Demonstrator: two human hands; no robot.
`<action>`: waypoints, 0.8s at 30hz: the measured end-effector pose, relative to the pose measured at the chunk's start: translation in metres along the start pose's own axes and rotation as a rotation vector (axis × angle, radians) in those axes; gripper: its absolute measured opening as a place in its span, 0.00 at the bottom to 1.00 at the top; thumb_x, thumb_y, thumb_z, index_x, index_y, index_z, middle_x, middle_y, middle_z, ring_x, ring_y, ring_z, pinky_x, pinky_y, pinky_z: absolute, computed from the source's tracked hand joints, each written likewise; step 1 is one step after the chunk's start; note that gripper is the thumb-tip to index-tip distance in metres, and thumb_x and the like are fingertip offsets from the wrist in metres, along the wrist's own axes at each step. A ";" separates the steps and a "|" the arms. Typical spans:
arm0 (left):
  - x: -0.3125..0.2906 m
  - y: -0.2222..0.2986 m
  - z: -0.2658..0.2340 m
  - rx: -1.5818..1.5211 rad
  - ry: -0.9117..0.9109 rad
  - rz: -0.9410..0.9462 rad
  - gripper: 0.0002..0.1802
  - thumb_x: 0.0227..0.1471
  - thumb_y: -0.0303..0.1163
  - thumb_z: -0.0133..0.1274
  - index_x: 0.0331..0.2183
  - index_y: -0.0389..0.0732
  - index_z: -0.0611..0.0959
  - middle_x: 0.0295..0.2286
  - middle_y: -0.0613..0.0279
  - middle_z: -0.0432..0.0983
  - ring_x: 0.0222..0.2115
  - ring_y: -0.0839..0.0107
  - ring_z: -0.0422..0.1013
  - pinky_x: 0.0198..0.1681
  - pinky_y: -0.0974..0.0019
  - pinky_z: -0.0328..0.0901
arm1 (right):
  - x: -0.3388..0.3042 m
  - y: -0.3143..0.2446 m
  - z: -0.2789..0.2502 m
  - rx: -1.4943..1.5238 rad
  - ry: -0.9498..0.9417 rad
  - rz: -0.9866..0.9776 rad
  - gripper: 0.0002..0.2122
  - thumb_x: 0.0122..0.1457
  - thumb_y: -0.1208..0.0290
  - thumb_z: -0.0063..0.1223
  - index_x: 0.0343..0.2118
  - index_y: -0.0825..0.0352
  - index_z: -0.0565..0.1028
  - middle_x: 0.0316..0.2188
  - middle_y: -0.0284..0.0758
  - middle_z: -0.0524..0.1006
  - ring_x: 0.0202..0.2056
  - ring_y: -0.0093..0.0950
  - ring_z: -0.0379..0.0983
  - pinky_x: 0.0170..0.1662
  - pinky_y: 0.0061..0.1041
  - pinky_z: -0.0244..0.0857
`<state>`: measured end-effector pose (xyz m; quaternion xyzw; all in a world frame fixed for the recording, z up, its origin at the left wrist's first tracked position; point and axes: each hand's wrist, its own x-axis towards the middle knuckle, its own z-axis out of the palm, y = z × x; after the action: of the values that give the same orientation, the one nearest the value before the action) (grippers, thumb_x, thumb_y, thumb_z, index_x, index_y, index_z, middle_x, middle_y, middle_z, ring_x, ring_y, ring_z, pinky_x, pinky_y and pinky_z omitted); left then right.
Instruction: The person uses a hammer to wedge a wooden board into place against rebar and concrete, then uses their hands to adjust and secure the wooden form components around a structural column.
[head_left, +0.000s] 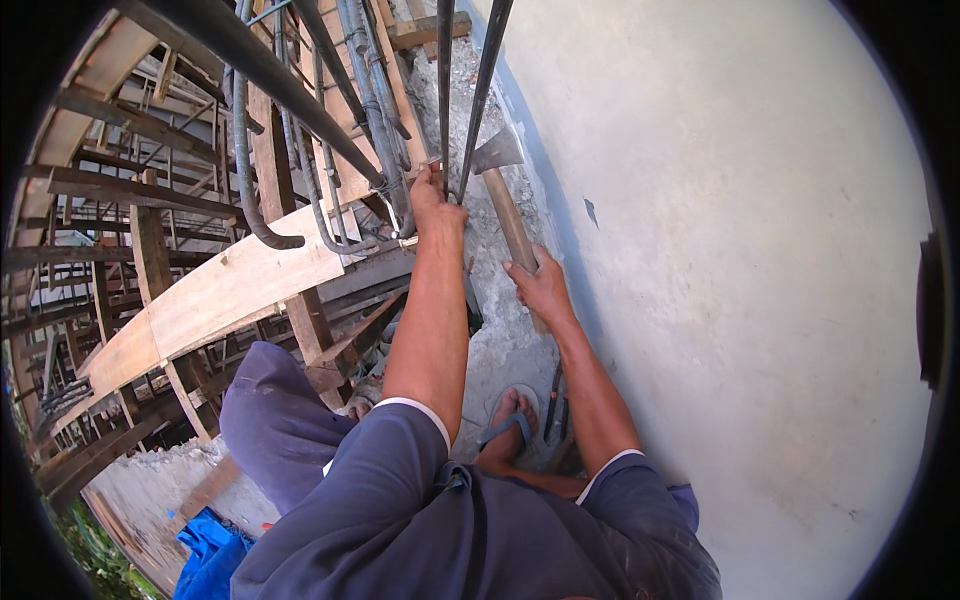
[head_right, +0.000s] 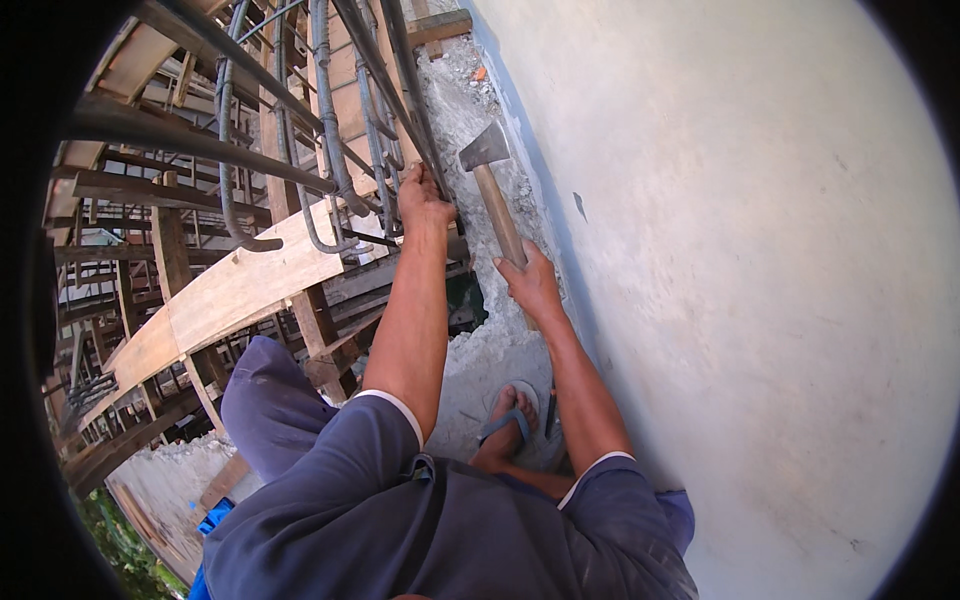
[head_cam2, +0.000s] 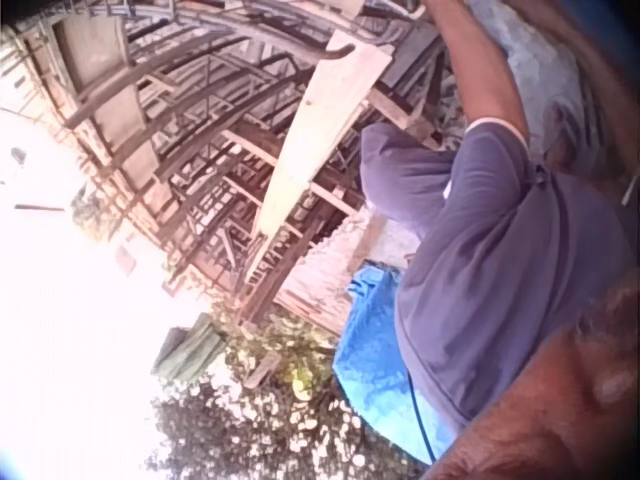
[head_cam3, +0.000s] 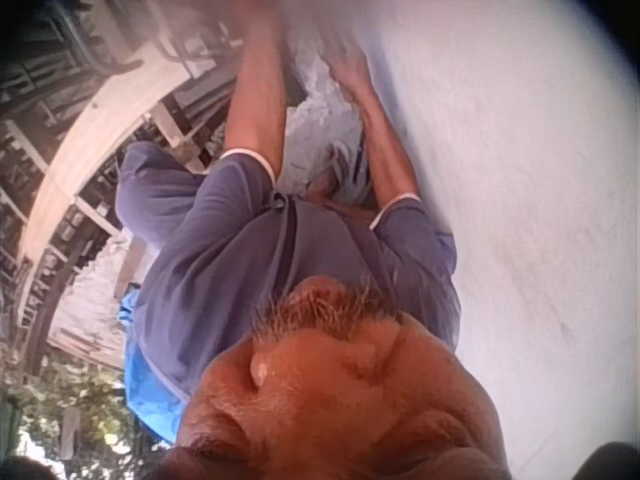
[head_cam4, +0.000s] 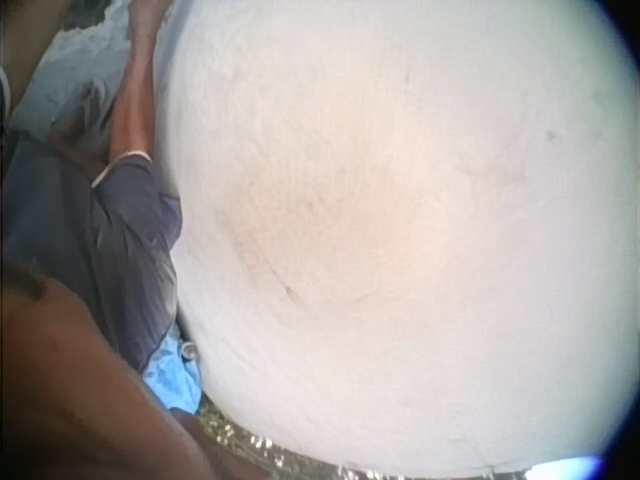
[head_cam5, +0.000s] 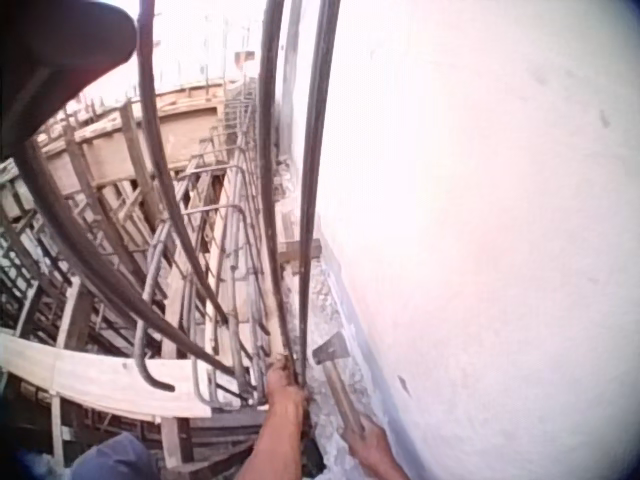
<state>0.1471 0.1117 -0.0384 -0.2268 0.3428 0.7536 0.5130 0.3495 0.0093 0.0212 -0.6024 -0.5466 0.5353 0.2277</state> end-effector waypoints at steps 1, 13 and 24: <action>0.004 0.001 -0.002 0.019 -0.054 -0.053 0.15 0.66 0.41 0.45 0.33 0.43 0.79 0.29 0.64 0.78 0.32 0.69 0.75 0.41 0.64 0.70 | -0.001 -0.002 0.000 0.003 -0.010 0.004 0.16 0.58 0.66 0.60 0.45 0.70 0.74 0.19 0.31 0.71 0.16 0.20 0.66 0.21 0.26 0.63; 0.038 -0.013 -0.007 -0.046 0.092 -0.030 0.15 0.66 0.37 0.44 0.38 0.39 0.82 0.33 0.62 0.82 0.35 0.69 0.77 0.43 0.65 0.72 | -0.001 -0.011 -0.007 -0.010 -0.034 0.028 0.16 0.58 0.67 0.60 0.47 0.70 0.74 0.20 0.30 0.71 0.17 0.19 0.66 0.21 0.24 0.62; 0.034 0.007 -0.002 -0.109 0.265 -0.054 0.12 0.64 0.36 0.48 0.40 0.40 0.82 0.37 0.61 0.83 0.37 0.76 0.79 0.45 0.72 0.74 | 0.013 -0.027 -0.011 -0.260 0.041 -0.229 0.20 0.58 0.60 0.59 0.46 0.71 0.73 0.29 0.55 0.78 0.34 0.53 0.77 0.39 0.43 0.68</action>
<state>0.1285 0.1297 -0.0611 -0.3608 0.3598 0.7206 0.4702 0.3463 0.0329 0.0431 -0.5714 -0.6715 0.4181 0.2185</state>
